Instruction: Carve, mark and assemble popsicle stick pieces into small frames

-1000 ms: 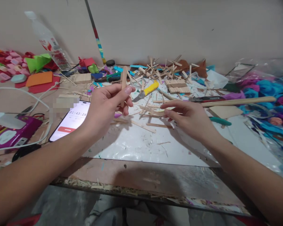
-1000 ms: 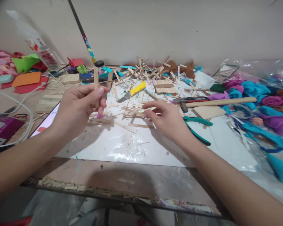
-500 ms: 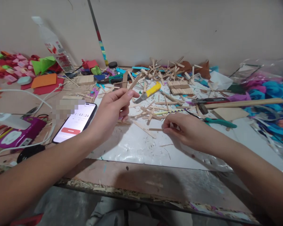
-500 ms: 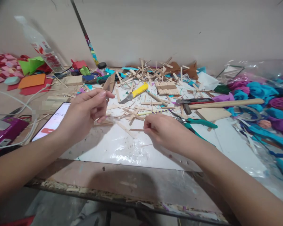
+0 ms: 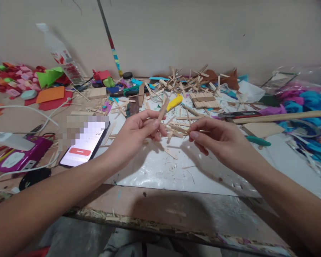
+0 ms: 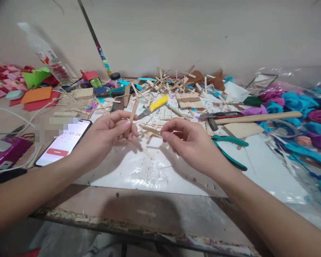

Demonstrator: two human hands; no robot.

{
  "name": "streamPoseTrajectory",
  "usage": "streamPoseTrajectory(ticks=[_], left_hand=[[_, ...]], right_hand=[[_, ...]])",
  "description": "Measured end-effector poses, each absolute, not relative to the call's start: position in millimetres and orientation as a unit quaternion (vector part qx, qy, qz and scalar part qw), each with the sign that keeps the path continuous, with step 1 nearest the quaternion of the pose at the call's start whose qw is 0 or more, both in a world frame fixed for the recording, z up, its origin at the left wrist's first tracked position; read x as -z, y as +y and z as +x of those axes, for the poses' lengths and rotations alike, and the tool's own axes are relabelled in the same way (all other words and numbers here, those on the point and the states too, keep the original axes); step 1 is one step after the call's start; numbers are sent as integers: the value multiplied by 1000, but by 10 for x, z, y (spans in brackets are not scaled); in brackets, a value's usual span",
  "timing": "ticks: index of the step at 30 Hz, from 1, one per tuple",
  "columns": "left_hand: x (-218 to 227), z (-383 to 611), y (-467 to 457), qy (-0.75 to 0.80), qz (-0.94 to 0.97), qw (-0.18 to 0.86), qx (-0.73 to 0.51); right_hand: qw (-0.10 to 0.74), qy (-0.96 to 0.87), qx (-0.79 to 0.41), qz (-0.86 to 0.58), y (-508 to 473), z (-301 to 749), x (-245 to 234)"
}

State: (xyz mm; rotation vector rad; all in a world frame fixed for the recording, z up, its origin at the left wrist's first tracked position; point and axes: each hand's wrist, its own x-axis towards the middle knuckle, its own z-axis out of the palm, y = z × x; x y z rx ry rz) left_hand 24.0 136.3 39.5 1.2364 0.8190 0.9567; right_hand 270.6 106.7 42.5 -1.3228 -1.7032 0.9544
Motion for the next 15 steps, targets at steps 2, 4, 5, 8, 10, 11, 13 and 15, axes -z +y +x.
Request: streamPoseTrajectory(ticks=[2,4,5,8,10,11,13,15], left_hand=[[-374,254,1350,344,532,652,-415],[-355,268,1336,335,523,664,-416],[-348,274,1328,334,518,670,-414],[-330,285,1303,326,493,701,-399],[-318,288,1290,320,479,717,-393],[-312,289,1286,319,473,722,-393],[-300,288,1287,321,470,720,-397],[-295,284,1291,334,486,696,-410]], right_hand=[[386,-672,-373,-510,1050,2675,-425],[386,-678,-371,-504,1041,2652,-430],[386,-680,-367,-503,1039,2644,-434],[384,-690,-350,-504,1037,2633,-447],[383,-694,-347,-501,1034,2630,-446],[383,-695,-350,-499,1032,2628,-441],[386,-689,-362,-496,1025,2624,-424],[391,-680,-370,-499,1014,2618,-403]])
